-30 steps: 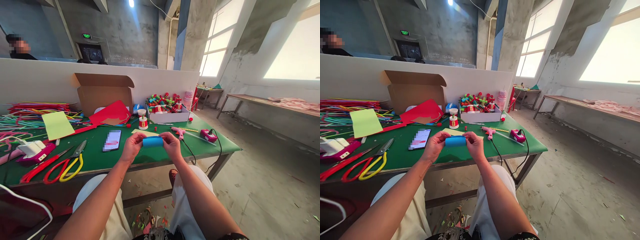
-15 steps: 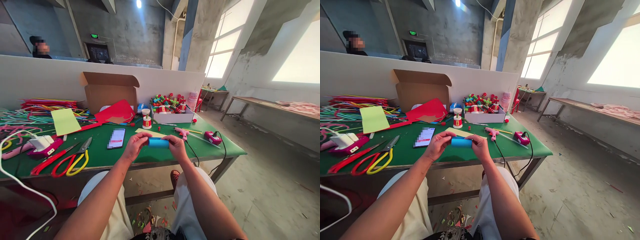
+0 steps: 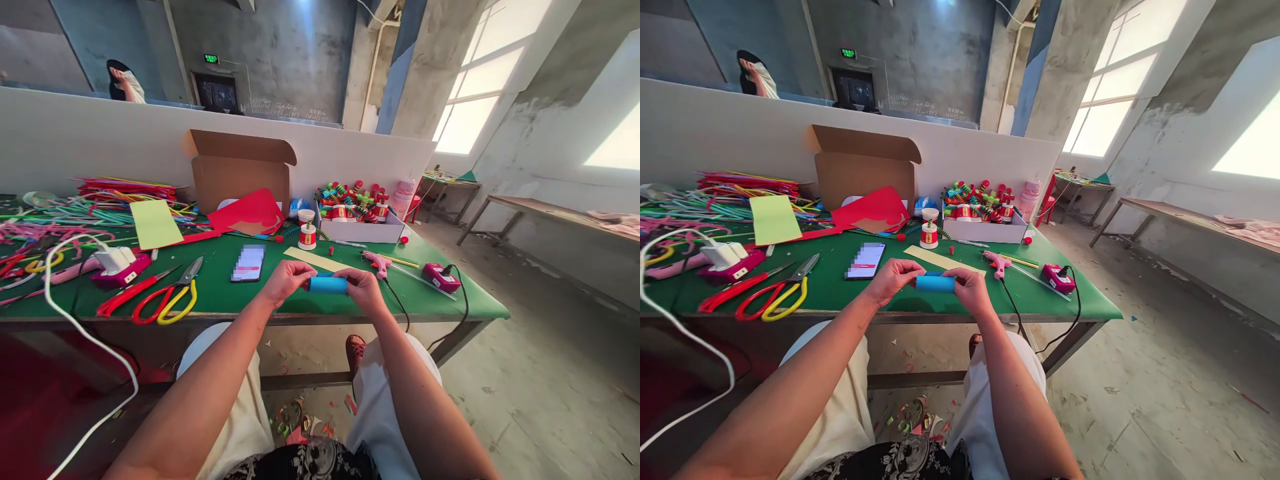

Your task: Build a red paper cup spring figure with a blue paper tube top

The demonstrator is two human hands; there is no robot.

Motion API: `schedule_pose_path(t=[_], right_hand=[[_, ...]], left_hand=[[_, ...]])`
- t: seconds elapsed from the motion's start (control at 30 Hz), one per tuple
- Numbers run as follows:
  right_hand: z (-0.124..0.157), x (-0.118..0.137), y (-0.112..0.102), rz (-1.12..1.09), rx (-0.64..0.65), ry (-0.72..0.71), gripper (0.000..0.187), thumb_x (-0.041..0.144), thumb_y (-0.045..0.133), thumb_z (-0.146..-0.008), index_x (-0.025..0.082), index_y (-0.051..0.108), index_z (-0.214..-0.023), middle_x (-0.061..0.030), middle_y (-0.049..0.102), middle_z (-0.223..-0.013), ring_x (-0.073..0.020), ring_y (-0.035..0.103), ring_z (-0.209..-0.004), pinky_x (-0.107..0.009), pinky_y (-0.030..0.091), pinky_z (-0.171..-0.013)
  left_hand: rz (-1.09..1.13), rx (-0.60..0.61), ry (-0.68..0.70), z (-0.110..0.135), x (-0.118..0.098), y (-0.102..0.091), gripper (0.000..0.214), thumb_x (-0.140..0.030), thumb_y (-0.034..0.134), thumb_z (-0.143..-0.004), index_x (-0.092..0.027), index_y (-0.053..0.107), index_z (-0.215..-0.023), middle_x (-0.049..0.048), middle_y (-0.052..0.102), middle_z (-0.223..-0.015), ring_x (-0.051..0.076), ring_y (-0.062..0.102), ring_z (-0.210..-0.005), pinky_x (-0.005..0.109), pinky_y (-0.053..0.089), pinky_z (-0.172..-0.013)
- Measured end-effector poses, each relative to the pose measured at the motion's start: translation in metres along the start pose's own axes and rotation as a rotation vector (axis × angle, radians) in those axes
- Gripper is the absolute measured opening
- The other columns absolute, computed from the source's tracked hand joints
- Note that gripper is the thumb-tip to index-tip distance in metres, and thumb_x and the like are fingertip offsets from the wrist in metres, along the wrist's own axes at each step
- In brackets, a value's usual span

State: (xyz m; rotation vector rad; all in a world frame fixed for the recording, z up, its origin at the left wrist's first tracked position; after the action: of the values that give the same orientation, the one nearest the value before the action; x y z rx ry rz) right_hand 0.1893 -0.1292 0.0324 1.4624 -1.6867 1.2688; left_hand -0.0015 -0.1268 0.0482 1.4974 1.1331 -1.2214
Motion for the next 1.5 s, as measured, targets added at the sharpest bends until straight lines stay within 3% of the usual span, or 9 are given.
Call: schedule_pose_path(t=[0.17, 0.67, 0.93, 1.1, 1.3, 1.5], right_hand=[[-0.002, 0.001, -0.002, -0.076, 0.039, 0.128, 0.025, 0.024, 0.055, -0.057, 0.017, 0.075, -0.070, -0.0001, 0.061, -0.055, -0.0107, 0.045, -0.047, -0.022, 0.035, -0.046], [0.001, 0.005, 0.000, -0.145, 0.030, 0.231, 0.023, 0.026, 0.058, -0.055, 0.016, 0.073, -0.069, -0.0007, 0.061, -0.058, -0.0094, 0.040, -0.051, -0.023, 0.031, -0.049], [-0.001, 0.002, -0.001, -0.156, 0.001, 0.248, 0.020, 0.024, 0.060, -0.053, 0.016, 0.073, -0.065, -0.0010, 0.063, -0.058, -0.0113, 0.044, -0.054, -0.024, 0.033, -0.052], [-0.002, 0.001, -0.001, -0.195, -0.004, 0.238, 0.016, 0.023, 0.061, -0.051, 0.016, 0.071, -0.061, -0.0011, 0.064, -0.059, -0.0130, 0.049, -0.058, -0.025, 0.036, -0.055], [-0.002, 0.002, 0.002, -0.255, -0.029, 0.223, 0.013, 0.021, 0.058, -0.050, 0.017, 0.067, -0.059, 0.0030, 0.058, -0.055, -0.0091, 0.043, -0.053, -0.023, 0.033, -0.052], [0.000, 0.002, 0.005, -0.475, -0.092, 0.260, 0.010, 0.018, 0.062, -0.051, 0.018, 0.058, -0.061, 0.0072, 0.049, -0.052, -0.0056, 0.035, -0.047, -0.021, 0.025, -0.047]], left_hand=[[0.014, 0.003, -0.003, -0.001, -0.001, -0.001, 0.011, -0.022, 0.077, -0.063, -0.014, 0.072, -0.058, 0.0022, 0.063, -0.055, 0.011, 0.052, -0.049, 0.022, 0.044, -0.046], [0.055, 0.072, -0.036, 0.000, 0.002, 0.001, 0.032, -0.041, 0.083, -0.056, -0.013, 0.071, -0.066, 0.0028, 0.062, -0.052, 0.015, 0.058, -0.044, 0.024, 0.045, -0.039], [0.098, 0.094, -0.082, 0.000, 0.005, 0.001, 0.021, -0.032, 0.075, -0.066, -0.012, 0.072, -0.071, 0.0047, 0.065, -0.057, 0.016, 0.060, -0.045, 0.028, 0.048, -0.044], [0.161, 0.160, -0.083, 0.003, 0.000, 0.002, 0.020, -0.025, 0.070, -0.058, -0.011, 0.072, -0.073, 0.0050, 0.068, -0.061, 0.017, 0.063, -0.052, 0.030, 0.055, -0.053], [0.118, 0.001, -0.007, 0.004, 0.002, 0.008, 0.023, -0.028, 0.080, -0.051, -0.014, 0.068, -0.064, -0.0002, 0.064, -0.052, 0.015, 0.060, -0.048, 0.028, 0.053, -0.052], [0.008, -0.116, 0.145, 0.004, 0.006, 0.011, 0.020, -0.034, 0.077, -0.057, -0.016, 0.071, -0.063, -0.0009, 0.065, -0.052, 0.014, 0.060, -0.049, 0.025, 0.050, -0.053]])
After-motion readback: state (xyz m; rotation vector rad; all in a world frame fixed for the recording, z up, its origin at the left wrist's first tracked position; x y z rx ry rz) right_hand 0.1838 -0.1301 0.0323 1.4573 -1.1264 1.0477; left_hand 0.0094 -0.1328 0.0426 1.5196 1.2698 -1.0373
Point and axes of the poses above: each hand's wrist, its own z-axis away from the middle knuckle, its own y-axis out of the palm, x = y × z, the point moved 2 cm from there along -z, towards the middle knuckle
